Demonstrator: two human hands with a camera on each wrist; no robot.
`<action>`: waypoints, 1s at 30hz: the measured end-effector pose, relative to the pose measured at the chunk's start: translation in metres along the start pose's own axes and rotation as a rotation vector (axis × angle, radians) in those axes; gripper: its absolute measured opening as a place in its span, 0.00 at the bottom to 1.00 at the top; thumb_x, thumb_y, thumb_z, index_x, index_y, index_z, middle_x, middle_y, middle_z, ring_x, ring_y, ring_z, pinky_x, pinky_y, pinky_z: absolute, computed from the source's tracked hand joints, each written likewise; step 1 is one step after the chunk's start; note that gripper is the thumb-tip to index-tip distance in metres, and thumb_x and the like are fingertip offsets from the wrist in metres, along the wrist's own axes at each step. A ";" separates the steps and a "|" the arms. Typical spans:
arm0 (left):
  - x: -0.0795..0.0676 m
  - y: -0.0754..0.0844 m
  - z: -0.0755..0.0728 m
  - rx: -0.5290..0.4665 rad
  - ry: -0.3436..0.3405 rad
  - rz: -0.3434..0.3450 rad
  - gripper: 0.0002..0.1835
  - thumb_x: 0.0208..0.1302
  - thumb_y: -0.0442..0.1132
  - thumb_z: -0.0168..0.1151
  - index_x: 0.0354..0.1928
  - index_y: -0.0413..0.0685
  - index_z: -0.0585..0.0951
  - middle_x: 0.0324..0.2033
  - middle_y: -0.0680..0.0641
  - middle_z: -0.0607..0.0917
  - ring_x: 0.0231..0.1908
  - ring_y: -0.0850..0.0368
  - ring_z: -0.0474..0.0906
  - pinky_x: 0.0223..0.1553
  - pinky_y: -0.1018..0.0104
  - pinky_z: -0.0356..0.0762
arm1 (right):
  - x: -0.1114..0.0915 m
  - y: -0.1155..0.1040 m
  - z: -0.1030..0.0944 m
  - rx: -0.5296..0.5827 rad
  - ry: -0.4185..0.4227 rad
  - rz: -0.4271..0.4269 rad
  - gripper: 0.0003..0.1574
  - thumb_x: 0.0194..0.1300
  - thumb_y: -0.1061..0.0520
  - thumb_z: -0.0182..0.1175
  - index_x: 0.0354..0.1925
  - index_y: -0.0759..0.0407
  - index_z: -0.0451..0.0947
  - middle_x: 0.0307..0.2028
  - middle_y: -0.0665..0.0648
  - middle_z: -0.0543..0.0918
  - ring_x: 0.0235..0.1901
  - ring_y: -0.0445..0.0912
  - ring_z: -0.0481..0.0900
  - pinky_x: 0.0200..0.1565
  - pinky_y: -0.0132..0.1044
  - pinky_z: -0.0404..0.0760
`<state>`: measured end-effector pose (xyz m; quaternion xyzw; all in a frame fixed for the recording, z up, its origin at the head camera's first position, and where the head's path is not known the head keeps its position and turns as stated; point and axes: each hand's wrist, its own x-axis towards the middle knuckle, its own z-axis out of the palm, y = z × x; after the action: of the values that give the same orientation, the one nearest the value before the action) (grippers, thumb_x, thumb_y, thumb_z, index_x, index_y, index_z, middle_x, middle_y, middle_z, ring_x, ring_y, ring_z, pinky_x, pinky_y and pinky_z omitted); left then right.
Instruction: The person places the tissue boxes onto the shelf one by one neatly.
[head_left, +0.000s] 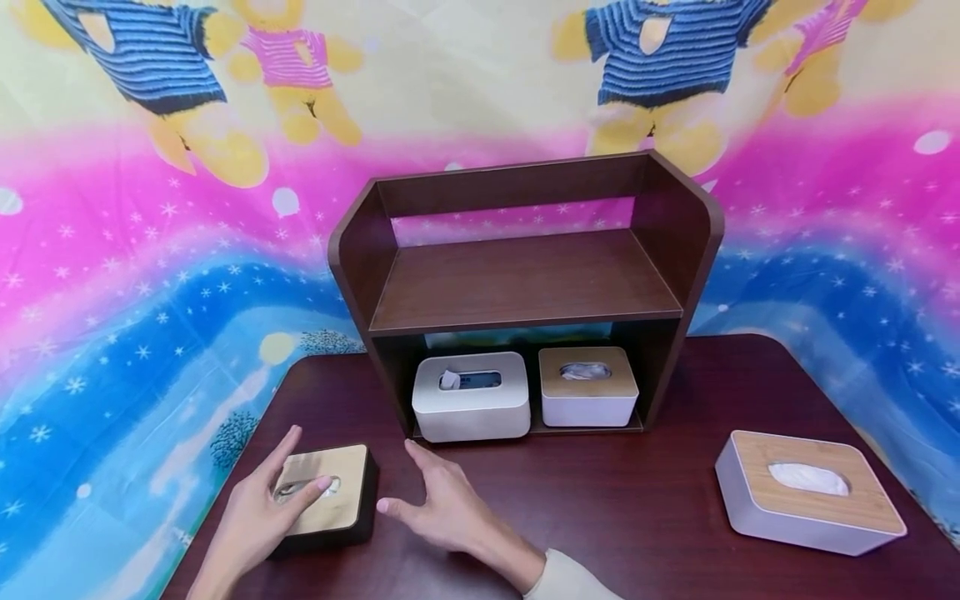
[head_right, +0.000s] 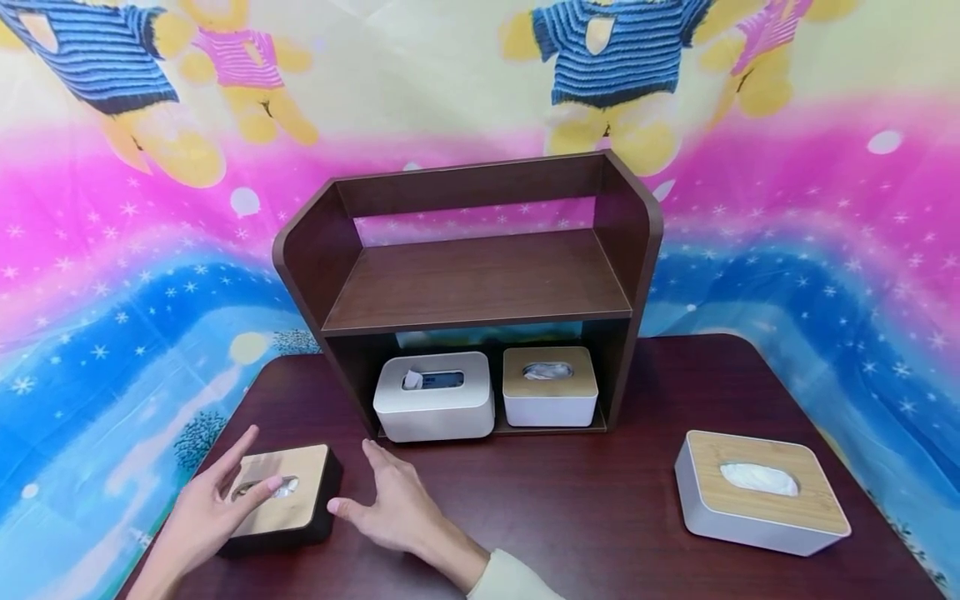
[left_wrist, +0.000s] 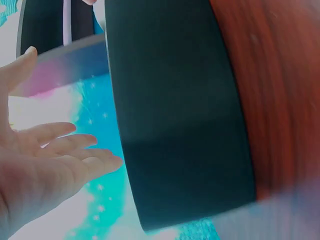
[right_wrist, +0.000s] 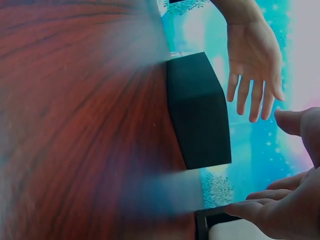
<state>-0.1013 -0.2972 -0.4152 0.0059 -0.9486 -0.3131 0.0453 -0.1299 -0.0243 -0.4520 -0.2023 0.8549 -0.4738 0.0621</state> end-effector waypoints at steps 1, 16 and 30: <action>-0.001 -0.003 -0.002 0.009 -0.014 -0.016 0.51 0.73 0.60 0.69 0.87 0.55 0.53 0.84 0.36 0.60 0.74 0.24 0.68 0.60 0.27 0.79 | 0.000 0.000 0.002 -0.002 -0.004 0.001 0.57 0.69 0.34 0.71 0.82 0.59 0.62 0.80 0.59 0.70 0.79 0.54 0.69 0.77 0.53 0.72; -0.002 -0.056 -0.018 0.031 -0.124 -0.127 0.57 0.77 0.62 0.60 0.87 0.54 0.31 0.85 0.30 0.39 0.77 0.15 0.49 0.63 0.15 0.63 | 0.005 -0.013 0.036 -0.046 -0.089 0.021 0.63 0.63 0.31 0.74 0.84 0.55 0.60 0.81 0.57 0.68 0.80 0.52 0.68 0.78 0.45 0.71; 0.002 -0.077 -0.014 -0.102 -0.285 -0.263 0.62 0.80 0.62 0.56 0.82 0.35 0.22 0.81 0.21 0.31 0.79 0.15 0.41 0.75 0.22 0.52 | 0.011 -0.016 0.053 -0.061 -0.096 -0.009 0.65 0.64 0.34 0.75 0.84 0.60 0.57 0.81 0.61 0.67 0.79 0.49 0.68 0.78 0.39 0.71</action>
<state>-0.1031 -0.3675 -0.4496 0.0830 -0.9194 -0.3616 -0.1304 -0.1193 -0.0775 -0.4661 -0.2302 0.8641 -0.4374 0.0947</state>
